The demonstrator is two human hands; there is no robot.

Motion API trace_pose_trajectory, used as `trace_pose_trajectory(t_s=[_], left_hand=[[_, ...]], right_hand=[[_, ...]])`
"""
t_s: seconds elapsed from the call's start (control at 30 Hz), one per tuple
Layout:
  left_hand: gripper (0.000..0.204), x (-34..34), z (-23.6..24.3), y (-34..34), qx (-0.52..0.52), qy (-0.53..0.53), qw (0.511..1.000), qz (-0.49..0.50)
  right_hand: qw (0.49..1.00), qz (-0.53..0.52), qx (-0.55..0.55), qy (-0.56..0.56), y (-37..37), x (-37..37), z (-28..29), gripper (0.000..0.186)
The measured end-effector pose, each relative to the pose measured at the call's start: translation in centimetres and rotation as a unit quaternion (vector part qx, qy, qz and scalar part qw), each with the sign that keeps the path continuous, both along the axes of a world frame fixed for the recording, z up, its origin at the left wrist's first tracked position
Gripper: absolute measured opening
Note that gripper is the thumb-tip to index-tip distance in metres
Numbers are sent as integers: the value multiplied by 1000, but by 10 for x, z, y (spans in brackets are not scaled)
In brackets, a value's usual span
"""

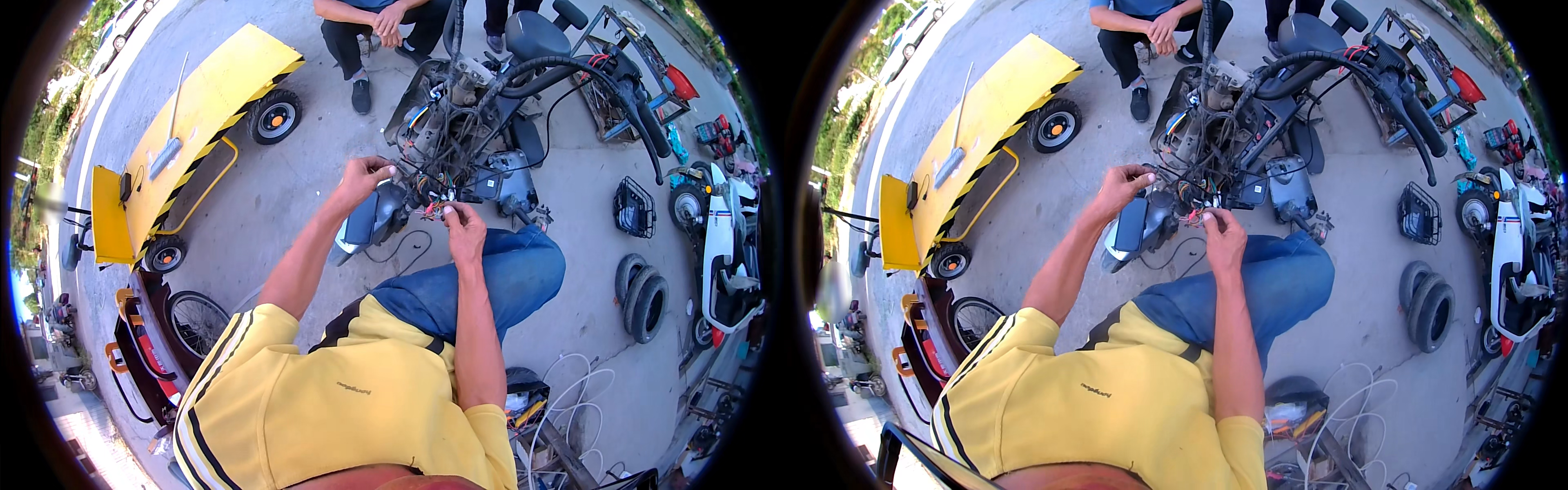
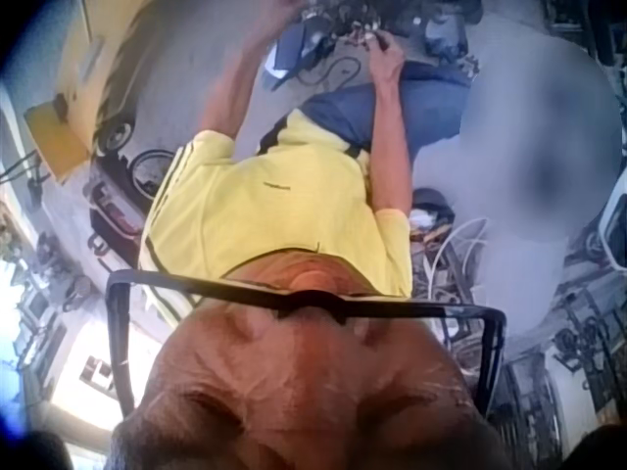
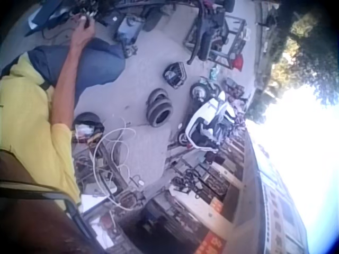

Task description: The person works on the exposed wiring of a scooter's handlebar assembly. They strip wire ends, twist connections, and wrap them with electrical tape. The person occasionally picks up a small white device and a roll of tape while continuing to secure the wiring.

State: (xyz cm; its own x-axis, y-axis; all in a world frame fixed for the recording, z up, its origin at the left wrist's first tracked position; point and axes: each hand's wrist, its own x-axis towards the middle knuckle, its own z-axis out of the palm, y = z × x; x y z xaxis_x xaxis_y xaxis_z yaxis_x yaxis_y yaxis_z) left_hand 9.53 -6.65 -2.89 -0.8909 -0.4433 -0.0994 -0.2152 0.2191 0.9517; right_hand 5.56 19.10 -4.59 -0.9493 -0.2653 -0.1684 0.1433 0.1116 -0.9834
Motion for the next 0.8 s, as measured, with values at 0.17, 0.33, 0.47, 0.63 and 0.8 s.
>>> trace_pose_trajectory(t_s=[0.17, 0.33, 0.47, 0.63, 0.8], left_hand=[[29, -7, 10, 14, -99, -26, 995, 6], [26, -27, -16, 2, -178, -4, 984, -25], [27, -21, -33, -32, -217, 26, 975, -31], [38, -15, 3, 4, -305, 59, 950, -14], [35, 24, 13, 41, -269, 145, 951, -33]], right_hand=[[1000, -5, -1, 19, 2, 0, -3, 17], [998, -49, -1, 50, 11, 2, -2, 16], [975, -96, -3, 200, 3, 13, 9, 15], [931, -218, -52, 287, 35, 44, 45, 11], [889, -303, -47, 340, 90, 93, 73, 11]])
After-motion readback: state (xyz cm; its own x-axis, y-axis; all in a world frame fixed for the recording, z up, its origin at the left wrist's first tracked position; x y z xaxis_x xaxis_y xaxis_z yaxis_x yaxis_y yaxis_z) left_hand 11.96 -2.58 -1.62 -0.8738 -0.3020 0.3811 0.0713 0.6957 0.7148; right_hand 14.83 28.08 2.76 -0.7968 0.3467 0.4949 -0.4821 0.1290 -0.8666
